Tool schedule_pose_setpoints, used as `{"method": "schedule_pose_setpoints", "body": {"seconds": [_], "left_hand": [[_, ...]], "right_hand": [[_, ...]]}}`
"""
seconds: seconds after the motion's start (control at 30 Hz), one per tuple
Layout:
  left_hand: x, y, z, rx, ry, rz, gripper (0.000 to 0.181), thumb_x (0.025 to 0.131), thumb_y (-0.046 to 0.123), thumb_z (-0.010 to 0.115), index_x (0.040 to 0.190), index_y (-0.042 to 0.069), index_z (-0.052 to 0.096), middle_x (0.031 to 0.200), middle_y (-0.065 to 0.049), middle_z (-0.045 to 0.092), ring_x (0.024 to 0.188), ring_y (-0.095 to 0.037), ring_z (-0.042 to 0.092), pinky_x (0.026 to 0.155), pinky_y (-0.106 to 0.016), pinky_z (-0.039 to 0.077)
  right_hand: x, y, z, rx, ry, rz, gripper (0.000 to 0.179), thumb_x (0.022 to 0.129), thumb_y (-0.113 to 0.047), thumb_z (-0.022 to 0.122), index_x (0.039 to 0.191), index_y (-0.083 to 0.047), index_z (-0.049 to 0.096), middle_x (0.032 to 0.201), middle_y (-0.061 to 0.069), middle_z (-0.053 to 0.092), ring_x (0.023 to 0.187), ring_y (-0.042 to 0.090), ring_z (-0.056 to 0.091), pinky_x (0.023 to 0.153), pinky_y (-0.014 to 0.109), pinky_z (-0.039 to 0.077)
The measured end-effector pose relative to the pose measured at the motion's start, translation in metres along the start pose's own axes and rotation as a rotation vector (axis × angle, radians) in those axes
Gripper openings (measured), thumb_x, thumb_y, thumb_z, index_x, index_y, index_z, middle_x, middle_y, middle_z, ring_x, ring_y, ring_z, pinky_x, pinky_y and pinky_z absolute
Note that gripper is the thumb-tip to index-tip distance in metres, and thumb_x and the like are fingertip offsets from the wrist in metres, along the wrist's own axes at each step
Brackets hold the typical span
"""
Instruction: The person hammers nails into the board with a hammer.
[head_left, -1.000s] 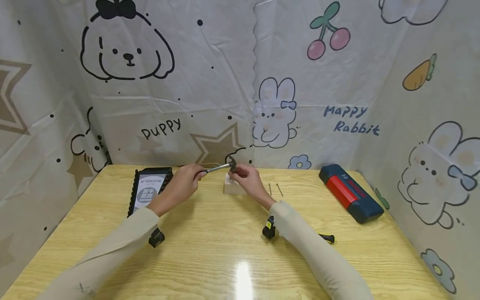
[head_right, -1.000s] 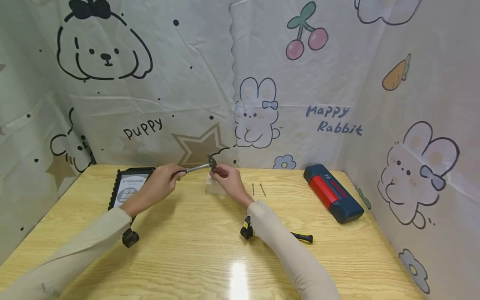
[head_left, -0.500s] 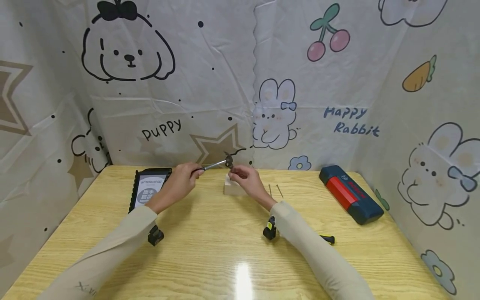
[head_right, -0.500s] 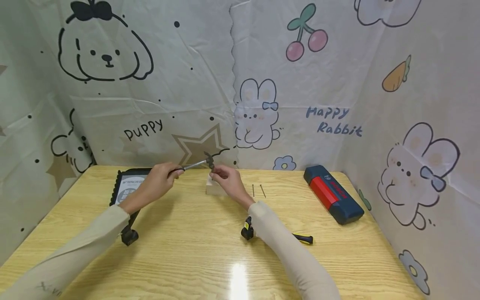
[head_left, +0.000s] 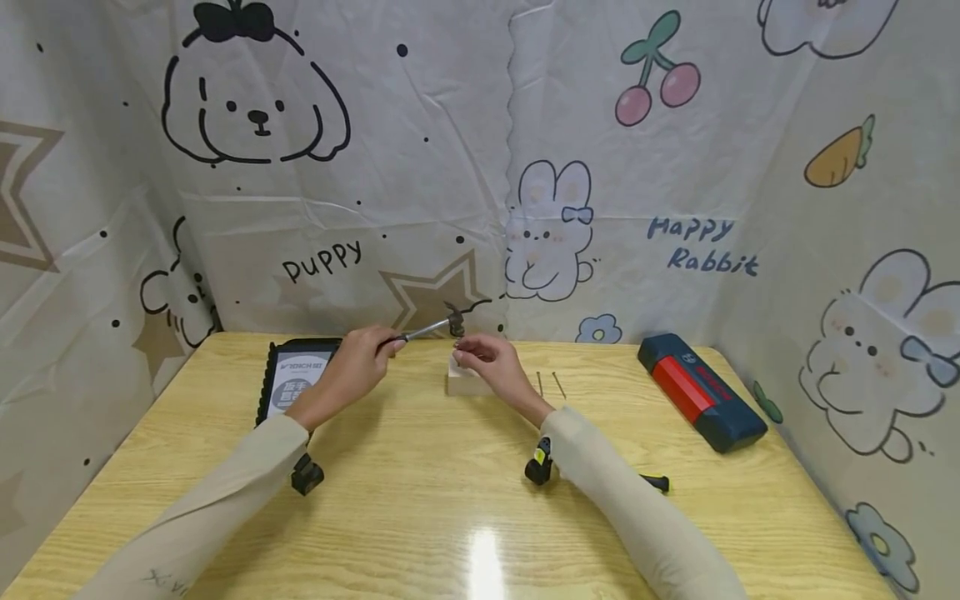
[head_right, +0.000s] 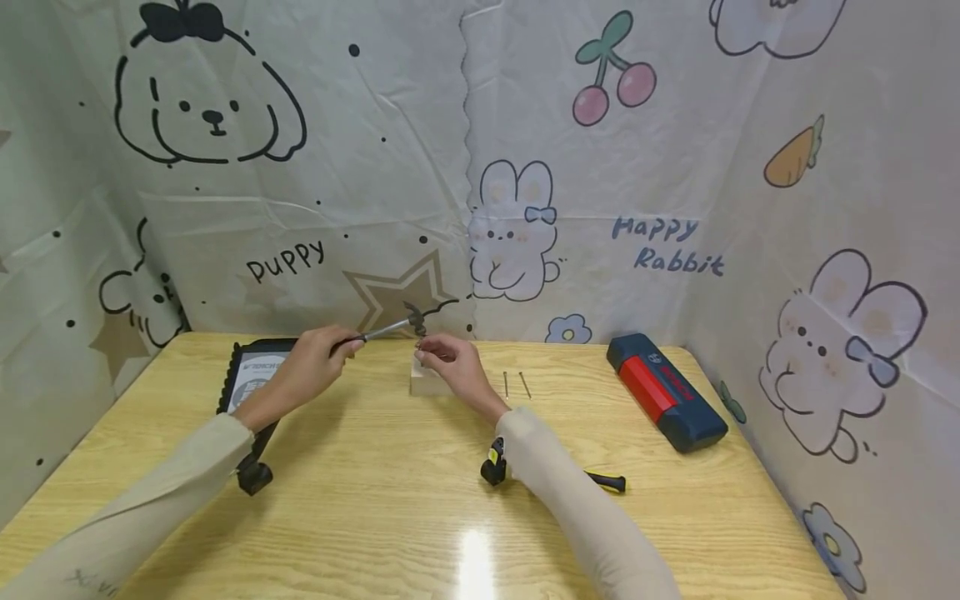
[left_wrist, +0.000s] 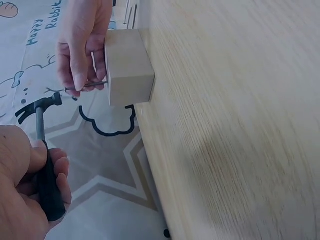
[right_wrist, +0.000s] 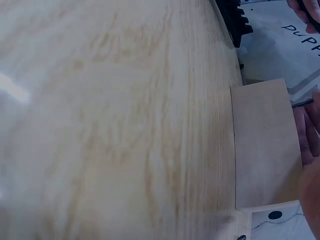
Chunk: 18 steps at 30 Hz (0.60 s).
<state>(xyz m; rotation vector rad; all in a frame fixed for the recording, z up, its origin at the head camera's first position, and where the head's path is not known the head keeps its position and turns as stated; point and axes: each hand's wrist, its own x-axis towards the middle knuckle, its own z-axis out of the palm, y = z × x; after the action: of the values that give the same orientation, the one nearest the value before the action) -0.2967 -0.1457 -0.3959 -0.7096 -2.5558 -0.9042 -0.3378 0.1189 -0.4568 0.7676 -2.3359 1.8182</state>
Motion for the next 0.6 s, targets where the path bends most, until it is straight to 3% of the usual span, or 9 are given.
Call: {"method": "schedule_pose_setpoints", "body": {"seconds": [0.23, 0.4, 0.6], "left_hand": [[-0.002, -0.0046, -0.0019, 0.009, 0.014, -0.012, 0.02, 0.107, 0.007, 0.06, 0.11, -0.005, 0.075, 0.088, -0.013, 0.067, 0.068, -0.018, 0.051, 0.064, -0.035, 0.044], [-0.0022, -0.0023, 0.0013, 0.006, 0.017, 0.001, 0.017, 0.106, 0.006, 0.062, 0.107, -0.005, 0.075, 0.087, -0.013, 0.067, 0.068, -0.018, 0.051, 0.063, -0.033, 0.043], [-0.0014, 0.0006, 0.0026, 0.012, 0.019, 0.018, 0.019, 0.106, 0.008, 0.062, 0.11, -0.006, 0.075, 0.089, -0.013, 0.068, 0.068, -0.018, 0.051, 0.061, -0.031, 0.042]], "right_hand": [[-0.0008, 0.0006, 0.0016, -0.022, 0.015, -0.008, 0.023, 0.102, -0.01, 0.069, 0.12, 0.005, 0.071, 0.115, 0.02, 0.073, 0.103, 0.025, 0.071, 0.09, 0.024, 0.055], [-0.0005, 0.0013, 0.0025, -0.043, 0.015, -0.01, 0.025, 0.103, -0.011, 0.069, 0.12, 0.007, 0.071, 0.115, 0.021, 0.072, 0.105, 0.031, 0.07, 0.09, 0.023, 0.055], [0.0011, 0.0004, 0.0039, -0.043, 0.036, 0.002, 0.019, 0.102, -0.009, 0.07, 0.116, 0.003, 0.073, 0.112, 0.02, 0.073, 0.105, 0.029, 0.071, 0.09, 0.024, 0.055]]}}
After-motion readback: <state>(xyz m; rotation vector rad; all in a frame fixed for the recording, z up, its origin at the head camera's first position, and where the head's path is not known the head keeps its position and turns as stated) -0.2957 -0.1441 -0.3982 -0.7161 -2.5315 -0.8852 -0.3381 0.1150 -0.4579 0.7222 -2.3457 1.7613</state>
